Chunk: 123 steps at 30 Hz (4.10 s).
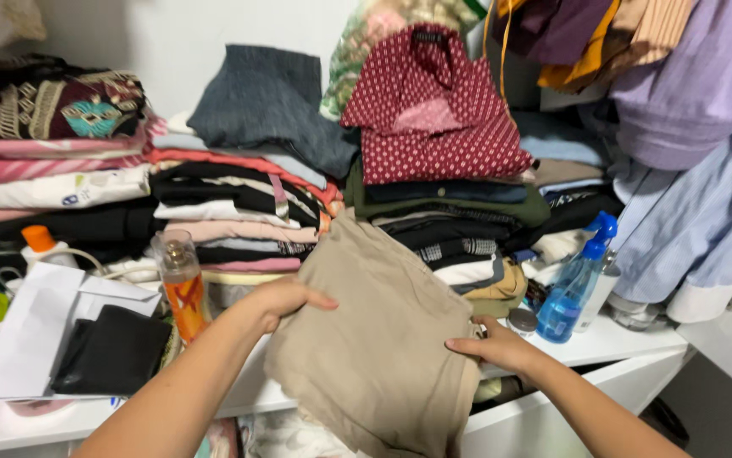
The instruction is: The person folds various garments by hand and stacks them on a white shelf. They repeatedly reach into a laundry basket, pull out items such as shirts, pants, and a patterned top, fold them, and place them on the shelf. A plastic bag containing clothes is also moved and set aside.
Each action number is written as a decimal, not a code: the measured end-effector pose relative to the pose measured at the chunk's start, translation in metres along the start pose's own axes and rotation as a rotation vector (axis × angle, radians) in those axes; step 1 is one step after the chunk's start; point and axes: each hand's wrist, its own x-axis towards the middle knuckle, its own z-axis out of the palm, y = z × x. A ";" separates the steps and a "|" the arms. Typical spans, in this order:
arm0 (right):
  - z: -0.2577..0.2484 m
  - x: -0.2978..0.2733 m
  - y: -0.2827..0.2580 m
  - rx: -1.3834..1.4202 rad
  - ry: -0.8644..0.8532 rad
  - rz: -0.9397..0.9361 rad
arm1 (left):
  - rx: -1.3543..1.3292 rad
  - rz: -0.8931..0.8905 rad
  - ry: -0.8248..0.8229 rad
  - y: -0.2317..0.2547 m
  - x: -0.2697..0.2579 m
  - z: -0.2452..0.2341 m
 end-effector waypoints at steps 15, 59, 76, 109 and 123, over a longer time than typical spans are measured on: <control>-0.042 -0.147 -0.172 1.315 -0.553 -0.431 | 1.362 0.859 0.191 0.186 -0.178 0.225; -0.513 0.260 -0.102 0.165 0.756 -0.738 | -0.413 0.653 -0.120 0.404 0.327 0.235; -0.450 0.278 -0.134 -0.871 0.942 -0.405 | 1.181 1.410 1.295 0.377 0.449 0.246; -0.188 0.110 -0.231 -0.706 0.611 -1.008 | 1.247 0.546 0.773 0.256 0.109 0.055; -0.091 0.020 -0.048 -0.389 0.394 -0.471 | 1.018 -0.015 0.207 0.003 0.088 -0.007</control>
